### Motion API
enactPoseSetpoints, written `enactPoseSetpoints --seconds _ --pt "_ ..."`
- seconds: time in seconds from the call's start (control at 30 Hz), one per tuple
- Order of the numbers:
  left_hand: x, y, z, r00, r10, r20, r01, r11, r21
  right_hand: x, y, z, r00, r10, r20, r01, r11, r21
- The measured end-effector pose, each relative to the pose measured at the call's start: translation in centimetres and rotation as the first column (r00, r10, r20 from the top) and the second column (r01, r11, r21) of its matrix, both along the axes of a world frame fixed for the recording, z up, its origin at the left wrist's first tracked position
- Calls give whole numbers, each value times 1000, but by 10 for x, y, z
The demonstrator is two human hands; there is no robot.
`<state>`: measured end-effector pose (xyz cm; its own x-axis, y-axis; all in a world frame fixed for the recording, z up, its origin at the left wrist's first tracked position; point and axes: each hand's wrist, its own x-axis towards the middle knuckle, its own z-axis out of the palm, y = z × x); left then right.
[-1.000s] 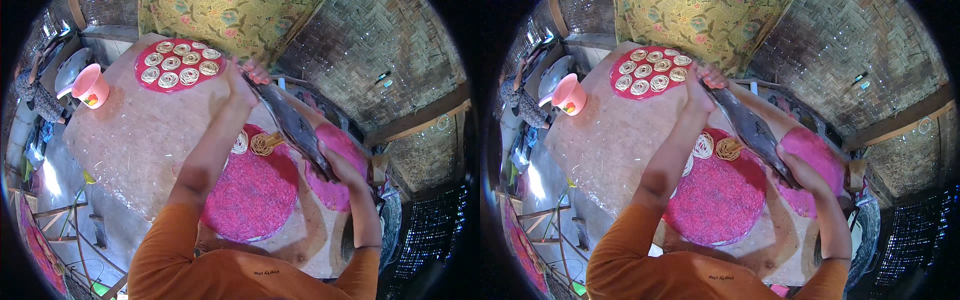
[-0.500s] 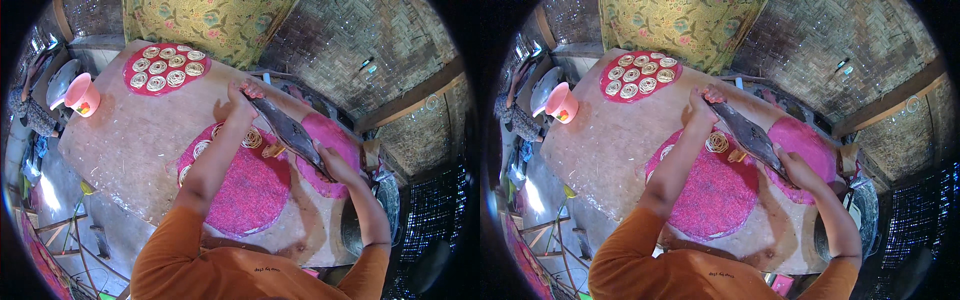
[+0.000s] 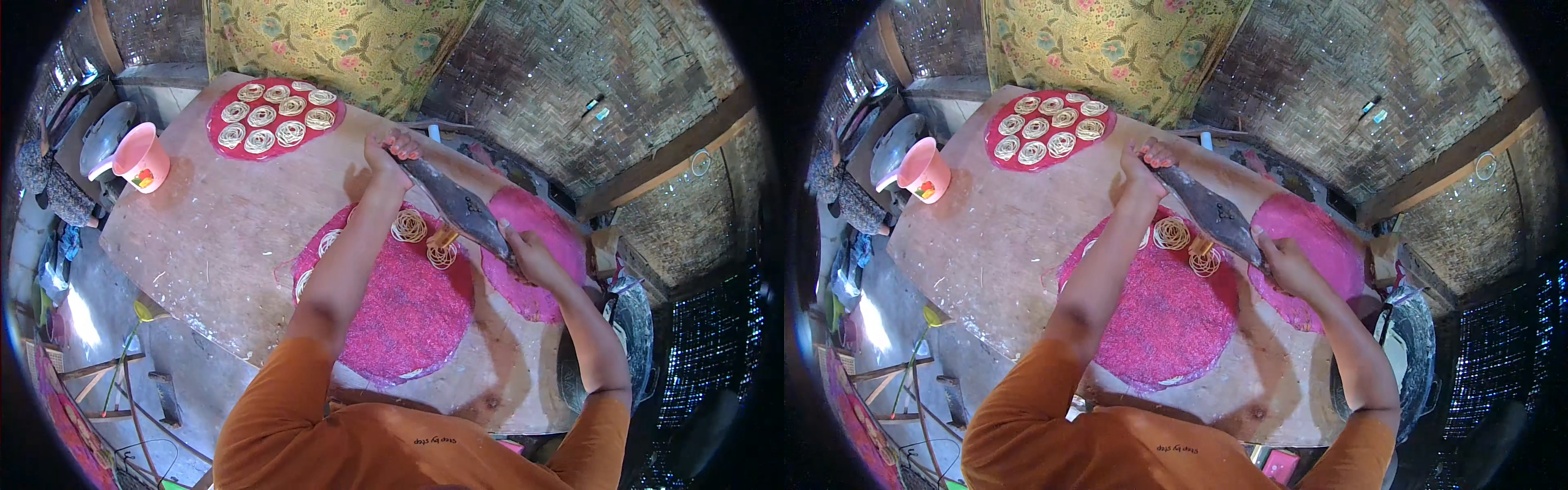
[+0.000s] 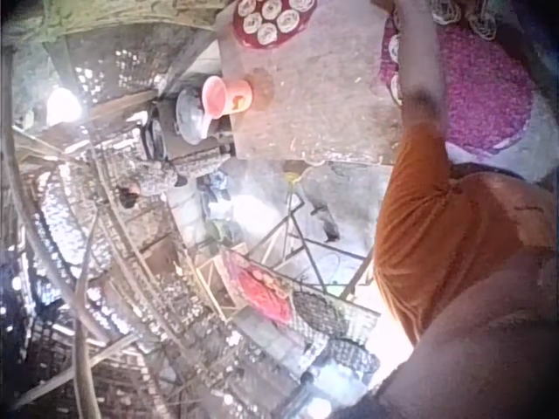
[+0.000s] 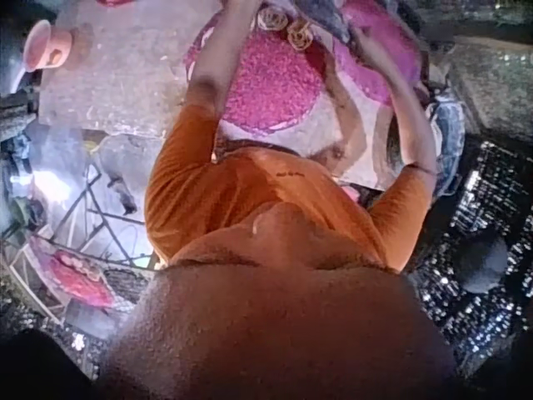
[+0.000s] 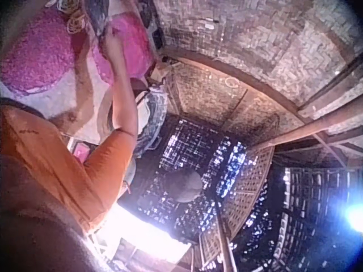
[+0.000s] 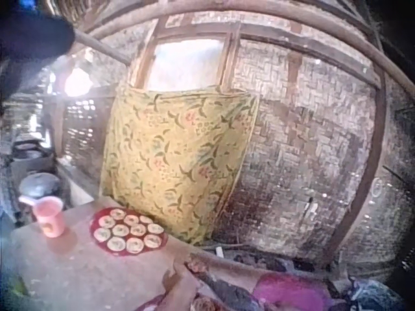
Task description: The person creates spiral shapes on a mat using a handheld extruder, refilling the tool with dough from a large basin between applications.
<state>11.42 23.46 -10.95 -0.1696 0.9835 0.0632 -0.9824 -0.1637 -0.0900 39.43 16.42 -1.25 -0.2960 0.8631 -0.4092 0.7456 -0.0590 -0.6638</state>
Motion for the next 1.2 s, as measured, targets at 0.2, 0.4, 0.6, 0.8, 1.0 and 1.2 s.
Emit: enactPoseSetpoints --seconds 0.2,0.4,0.6,0.8,1.0,1.2 --pt "21 -15 -18 1000 -1 -31 -2 994 -105 15 -17 -11 998 39 44 -40 999 15" --pt "38 5 -41 993 -76 93 77 997 -5 34 -11 -13 987 -26 159 36 997 -62" --pt "33 14 -55 974 -81 213 39 980 196 27 -19 -45 600 -509 -617 -63 739 -671" --pt "30 10 -66 954 -119 277 26 947 319 12 -15 -117 457 -479 -750 -244 743 -623" --pt "32 10 -68 947 -113 302 -22 912 410 26 -7 -140 368 -589 -719 -339 635 -694" --pt "15 4 -48 975 9 223 -95 920 381 17 -2 -135 532 -492 -689 -263 677 -687"
